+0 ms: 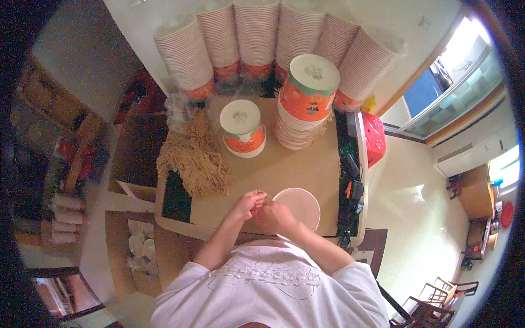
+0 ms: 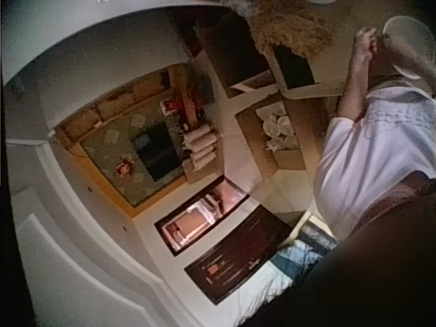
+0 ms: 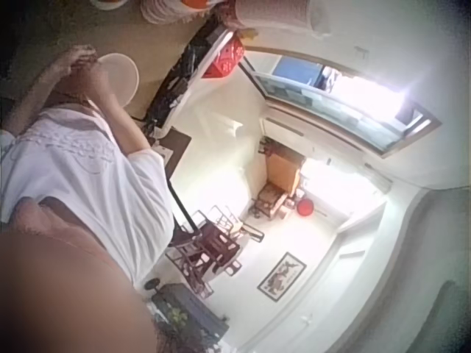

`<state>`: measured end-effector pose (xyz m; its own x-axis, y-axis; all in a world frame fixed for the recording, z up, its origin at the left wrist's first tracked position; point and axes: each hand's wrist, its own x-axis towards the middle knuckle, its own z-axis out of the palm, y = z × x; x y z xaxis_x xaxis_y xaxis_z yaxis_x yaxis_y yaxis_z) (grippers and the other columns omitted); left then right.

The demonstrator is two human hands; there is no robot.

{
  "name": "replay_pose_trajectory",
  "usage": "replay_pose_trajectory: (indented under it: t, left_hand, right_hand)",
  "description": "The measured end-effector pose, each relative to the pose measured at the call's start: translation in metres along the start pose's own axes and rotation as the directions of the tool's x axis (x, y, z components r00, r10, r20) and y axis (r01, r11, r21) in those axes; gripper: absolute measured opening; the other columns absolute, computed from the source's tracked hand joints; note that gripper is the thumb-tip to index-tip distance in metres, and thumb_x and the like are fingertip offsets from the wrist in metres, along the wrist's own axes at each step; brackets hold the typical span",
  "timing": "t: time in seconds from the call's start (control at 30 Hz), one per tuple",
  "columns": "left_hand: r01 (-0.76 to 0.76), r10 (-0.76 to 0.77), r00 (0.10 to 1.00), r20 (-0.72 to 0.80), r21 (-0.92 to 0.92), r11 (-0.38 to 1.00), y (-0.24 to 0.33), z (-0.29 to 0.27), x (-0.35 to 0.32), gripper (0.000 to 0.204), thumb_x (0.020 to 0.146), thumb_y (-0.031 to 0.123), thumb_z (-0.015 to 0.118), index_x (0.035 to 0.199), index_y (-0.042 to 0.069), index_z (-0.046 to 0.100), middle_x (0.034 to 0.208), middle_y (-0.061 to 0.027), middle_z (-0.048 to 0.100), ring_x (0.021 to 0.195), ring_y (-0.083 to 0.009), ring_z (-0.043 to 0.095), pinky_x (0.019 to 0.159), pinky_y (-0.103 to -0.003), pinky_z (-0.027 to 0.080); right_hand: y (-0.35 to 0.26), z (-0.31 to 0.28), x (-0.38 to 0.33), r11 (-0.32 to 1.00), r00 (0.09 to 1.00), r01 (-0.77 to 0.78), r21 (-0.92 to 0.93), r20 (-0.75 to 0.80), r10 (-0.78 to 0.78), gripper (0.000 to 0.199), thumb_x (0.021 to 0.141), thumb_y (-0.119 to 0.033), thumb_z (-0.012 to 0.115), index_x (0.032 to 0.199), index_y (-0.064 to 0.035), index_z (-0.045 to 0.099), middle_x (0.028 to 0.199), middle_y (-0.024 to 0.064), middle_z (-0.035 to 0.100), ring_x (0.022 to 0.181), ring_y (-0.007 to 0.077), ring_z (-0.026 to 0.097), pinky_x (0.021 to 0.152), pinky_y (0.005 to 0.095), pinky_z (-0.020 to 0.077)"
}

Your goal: Thread string through paper bowls and stack them for packaging.

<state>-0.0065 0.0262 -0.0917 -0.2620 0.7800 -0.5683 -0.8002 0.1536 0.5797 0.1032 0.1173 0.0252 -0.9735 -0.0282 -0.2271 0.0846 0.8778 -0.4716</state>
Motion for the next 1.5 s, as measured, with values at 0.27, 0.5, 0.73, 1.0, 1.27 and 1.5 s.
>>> replay_pose_trajectory:
  t: [0.27,0.5,0.73,1.0,1.27,1.5]
  left_hand:
    - [-0.121,0.178,0.976,-0.125,0.364,0.924,-0.006,0.014,-0.005,0.011,0.086,0.019,0.051,0.080,0.010,0.052,0.057,0.0037,0.045,0.043,-0.0049,0.038,0.034,-0.020,0.028]
    - [-0.254,0.307,0.945,-0.114,0.338,0.906,-0.012,0.007,0.004,0.012,0.087,0.021,0.051,0.079,0.012,0.049,0.059,0.0049,0.043,0.044,-0.0043,0.037,0.035,-0.021,0.028]
    - [-0.499,0.604,0.792,-0.093,0.474,0.726,-0.007,0.015,0.004,0.013,0.082,0.017,0.059,0.075,0.010,0.050,0.061,0.0050,0.048,0.048,-0.0054,0.041,0.042,-0.020,0.032]
    - [-0.431,0.687,0.720,0.099,0.840,0.330,-0.003,0.017,-0.004,0.019,0.074,0.020,0.068,0.076,0.001,0.065,0.061,-0.0078,0.057,0.058,-0.0128,0.054,0.054,-0.029,0.043]
    - [-0.511,0.642,0.759,0.106,0.709,0.486,0.000,0.021,-0.008,0.014,0.075,0.016,0.066,0.084,0.006,0.067,0.071,-0.0087,0.061,0.061,-0.0153,0.057,0.056,-0.028,0.045]
    - [-0.401,0.647,0.744,0.165,0.885,0.235,0.009,0.027,-0.008,0.012,0.072,0.015,0.068,0.082,0.008,0.066,0.063,-0.0084,0.054,0.056,-0.0164,0.053,0.052,-0.029,0.042]
  right_hand:
    - [0.060,0.025,0.033,0.997,0.918,-0.062,0.043,-0.389,0.074,0.011,0.074,-0.016,0.057,0.081,-0.0083,0.061,0.079,0.0112,0.059,0.075,0.0293,0.056,0.066,0.0396,0.0463]
    - [0.063,0.024,0.039,0.943,0.955,-0.269,0.195,-0.071,0.287,0.014,0.074,-0.020,0.060,0.081,-0.0076,0.063,0.071,0.0106,0.062,0.067,0.0271,0.060,0.063,0.0374,0.0475]
    - [0.072,0.024,0.037,0.838,0.909,-0.280,0.469,-0.150,0.388,0.012,0.075,-0.016,0.060,0.080,-0.0058,0.063,0.069,0.0095,0.063,0.065,0.0202,0.062,0.060,0.0306,0.0484]
    - [0.088,0.029,0.036,0.778,0.914,-0.223,0.587,-0.153,0.377,0.012,0.075,-0.014,0.060,0.080,-0.0031,0.065,0.071,0.0082,0.065,0.064,0.0144,0.062,0.059,0.0268,0.0480]
    - [0.096,0.025,0.035,0.680,0.895,-0.292,0.673,-0.058,0.442,0.011,0.075,-0.013,0.061,0.077,-0.0026,0.065,0.067,0.0055,0.063,0.061,0.0094,0.057,0.055,0.0250,0.0462]
    - [0.101,0.034,0.037,0.729,0.898,-0.244,0.639,-0.134,0.419,0.011,0.075,-0.012,0.061,0.077,-0.0020,0.065,0.066,0.0065,0.063,0.061,0.0106,0.058,0.055,0.0251,0.0461]
